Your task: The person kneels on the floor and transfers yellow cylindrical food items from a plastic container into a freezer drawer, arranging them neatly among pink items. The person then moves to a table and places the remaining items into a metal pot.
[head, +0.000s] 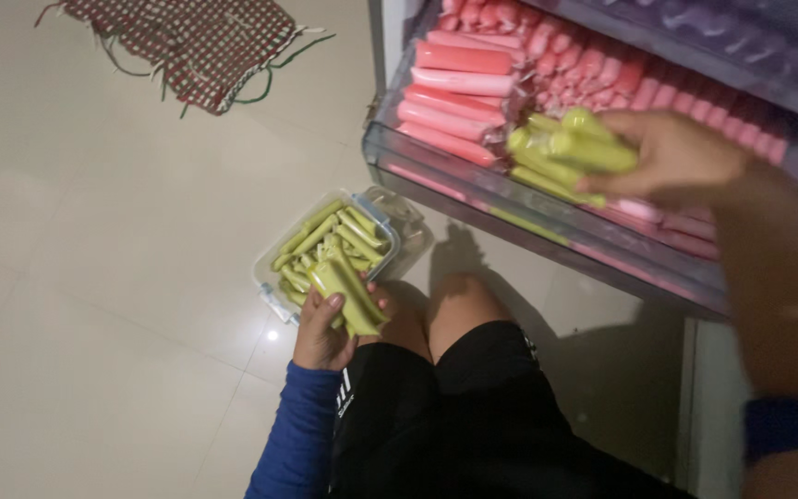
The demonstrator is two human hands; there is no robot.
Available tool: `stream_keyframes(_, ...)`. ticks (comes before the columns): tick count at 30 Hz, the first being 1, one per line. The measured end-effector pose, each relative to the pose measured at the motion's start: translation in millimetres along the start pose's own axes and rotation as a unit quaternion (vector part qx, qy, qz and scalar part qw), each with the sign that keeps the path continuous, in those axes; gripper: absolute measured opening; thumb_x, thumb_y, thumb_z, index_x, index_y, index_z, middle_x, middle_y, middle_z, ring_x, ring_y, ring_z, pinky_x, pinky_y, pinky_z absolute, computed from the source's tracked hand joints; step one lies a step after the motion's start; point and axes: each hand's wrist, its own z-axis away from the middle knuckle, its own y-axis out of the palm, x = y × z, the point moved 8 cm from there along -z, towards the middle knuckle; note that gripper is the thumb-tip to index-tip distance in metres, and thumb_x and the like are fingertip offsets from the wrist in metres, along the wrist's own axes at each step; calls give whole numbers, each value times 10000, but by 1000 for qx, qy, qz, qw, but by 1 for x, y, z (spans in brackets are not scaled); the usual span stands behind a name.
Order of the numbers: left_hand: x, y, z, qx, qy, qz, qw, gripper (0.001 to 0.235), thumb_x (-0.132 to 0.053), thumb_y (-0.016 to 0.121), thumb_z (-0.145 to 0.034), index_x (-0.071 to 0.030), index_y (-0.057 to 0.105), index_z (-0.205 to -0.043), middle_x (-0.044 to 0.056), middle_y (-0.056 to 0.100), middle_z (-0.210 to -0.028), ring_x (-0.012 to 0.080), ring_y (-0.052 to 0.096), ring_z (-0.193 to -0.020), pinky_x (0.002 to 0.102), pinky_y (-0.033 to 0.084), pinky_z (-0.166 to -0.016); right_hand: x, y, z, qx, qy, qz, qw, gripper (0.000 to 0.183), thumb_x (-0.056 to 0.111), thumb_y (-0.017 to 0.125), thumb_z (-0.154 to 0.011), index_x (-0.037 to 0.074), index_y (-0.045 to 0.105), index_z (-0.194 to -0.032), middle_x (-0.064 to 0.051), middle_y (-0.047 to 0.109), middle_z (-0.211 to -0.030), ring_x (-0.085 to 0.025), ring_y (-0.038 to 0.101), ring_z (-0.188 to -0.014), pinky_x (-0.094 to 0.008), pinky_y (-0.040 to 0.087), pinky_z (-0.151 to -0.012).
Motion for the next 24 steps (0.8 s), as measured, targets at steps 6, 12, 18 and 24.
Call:
stream_keyframes(6, 11, 1, 4, -40, -25, -33, 998, 581, -152, 743, -885, 38, 482, -1367, 193, 632, -1222, 310, 668, -1117, 544, 600, -931, -42, 28, -92, 96, -79, 138, 983, 548, 338, 827, -801, 78, 680, -1260, -141, 815, -1025, -242, 757, -884, -410, 595, -876)
stream_keyframes(12, 20, 3, 1, -61, -19, -46, 997, 542, -151, 714, -888, 10, 476, -1348, 192, 635, -1215, 295, 667, -1113, 537, 611, -935, -48, 62, -129, 175, -183, 113, 961, 572, 217, 732, -761, 33, 655, -1297, -163, 795, -1054, -300, 727, -946, -405, 587, -846)
stream_keyframes(18, 24, 5, -5, -61, -23, -54, 996, 558, -156, 706, -898, 35, 475, -1369, 197, 643, -1220, 299, 675, -1107, 520, 605, -927, -22, 43, -123, 46, -261, 104, 959, 725, 314, 837, -780, -25, 541, -1348, -249, 660, -1188, -308, 660, -1032, -406, 522, -922)
stream_keyframes(24, 29, 12, -10, -58, -33, -68, 995, 564, -173, 699, -886, 29, 464, -1358, 203, 643, -1196, 312, 679, -1084, 519, 609, -900, -31, 36, -115, 53, -197, 137, 969, 527, 375, 734, -872, 76, 666, -1300, -196, 752, -1131, -318, 722, -1019, -411, 537, -947)
